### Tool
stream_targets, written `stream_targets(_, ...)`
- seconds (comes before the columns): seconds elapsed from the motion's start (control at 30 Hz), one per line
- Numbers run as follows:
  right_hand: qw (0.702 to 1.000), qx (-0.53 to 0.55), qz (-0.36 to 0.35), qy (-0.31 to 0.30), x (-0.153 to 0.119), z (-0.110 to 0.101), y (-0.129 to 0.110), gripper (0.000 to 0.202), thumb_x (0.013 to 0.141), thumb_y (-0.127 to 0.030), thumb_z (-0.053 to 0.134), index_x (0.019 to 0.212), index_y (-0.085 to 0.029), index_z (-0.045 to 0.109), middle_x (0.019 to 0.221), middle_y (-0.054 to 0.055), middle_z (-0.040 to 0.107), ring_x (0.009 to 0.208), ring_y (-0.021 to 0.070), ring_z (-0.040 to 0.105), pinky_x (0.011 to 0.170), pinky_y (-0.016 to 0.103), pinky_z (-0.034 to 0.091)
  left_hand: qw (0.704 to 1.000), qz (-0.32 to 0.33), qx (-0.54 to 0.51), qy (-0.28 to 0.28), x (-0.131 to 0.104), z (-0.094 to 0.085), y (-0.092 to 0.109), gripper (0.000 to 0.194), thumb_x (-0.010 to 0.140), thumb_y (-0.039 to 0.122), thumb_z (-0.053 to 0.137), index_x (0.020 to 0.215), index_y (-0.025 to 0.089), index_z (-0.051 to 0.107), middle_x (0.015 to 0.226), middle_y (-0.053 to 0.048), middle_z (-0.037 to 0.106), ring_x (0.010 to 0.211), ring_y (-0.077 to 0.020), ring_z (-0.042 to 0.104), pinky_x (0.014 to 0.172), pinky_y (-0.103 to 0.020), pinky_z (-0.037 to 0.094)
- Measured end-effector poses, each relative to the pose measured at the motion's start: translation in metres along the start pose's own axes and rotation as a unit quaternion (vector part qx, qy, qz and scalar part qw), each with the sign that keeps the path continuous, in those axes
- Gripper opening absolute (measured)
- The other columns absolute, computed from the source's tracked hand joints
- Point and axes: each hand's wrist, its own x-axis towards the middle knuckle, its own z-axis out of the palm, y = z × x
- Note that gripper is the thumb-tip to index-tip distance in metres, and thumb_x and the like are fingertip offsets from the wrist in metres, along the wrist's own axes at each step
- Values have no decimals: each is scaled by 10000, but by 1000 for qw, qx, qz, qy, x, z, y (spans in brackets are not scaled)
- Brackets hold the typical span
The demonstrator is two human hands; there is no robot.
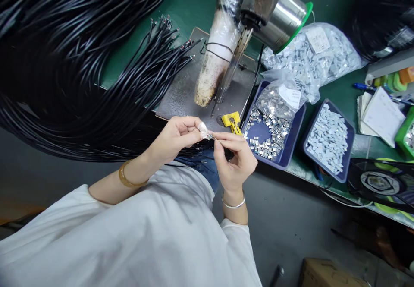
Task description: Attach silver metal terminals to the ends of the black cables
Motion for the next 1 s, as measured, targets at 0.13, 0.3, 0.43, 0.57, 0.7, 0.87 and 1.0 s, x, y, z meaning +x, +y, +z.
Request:
stream_targets(0.13,1000,-8,0,30,0,-2,3,101,895,-148,643,930,-232,600,911,16,729,832,168,745,705,340,642,1000,-4,-19,-8,1,-2,0,173,751,276,741,701,133,656,536,70,418,476,-31,247,466,-221,202)
stream_targets(0.3,997,-69,-35,-31,1,-3,7,102,870,-148,677,900,-237,637,950,14,750,896,176,742,779,358,626,1000,3,-25,-10,2,-4,-2,228,760,337,776,708,130,698,588,41,520,499,-37,342,497,-222,287)
stream_targets(0.43,984,-131,-118,-37,2,-2,11,187,828,-92,704,916,-250,659,978,2,775,884,164,748,798,340,614,999,19,-32,-2,3,-3,0,214,747,319,786,683,130,710,603,35,550,537,-46,416,565,-214,379)
stream_targets(0.57,970,-173,-167,-37,3,-1,15,220,811,-83,714,936,-251,647,1013,8,786,898,166,758,808,330,615,999,23,-27,11,5,-1,3,154,749,264,768,682,131,725,577,41,543,555,-52,453,587,-201,408)
stream_targets(0.7,959,-201,-194,-34,3,0,19,209,834,-97,693,943,-261,623,1024,8,786,903,163,762,794,318,622,999,21,-12,26,7,-1,4,123,728,233,760,667,131,731,590,28,587,580,-66,506,601,-203,437)
stream_targets(0.87,957,-215,-194,-31,3,3,20,214,840,-93,688,952,-260,614,1028,13,779,911,153,757,803,300,624,998,34,13,54,10,-2,2,56,679,176,755,669,121,749,685,-13,698,649,-89,584,656,-211,486)
stream_targets(1.0,955,-221,-195,-34,4,5,18,241,829,-62,692,971,-244,622,1042,29,771,929,150,752,820,285,629,998,35,23,55,11,-1,1,56,677,167,745,690,116,763,697,-16,713,656,-90,602,652,-205,493)
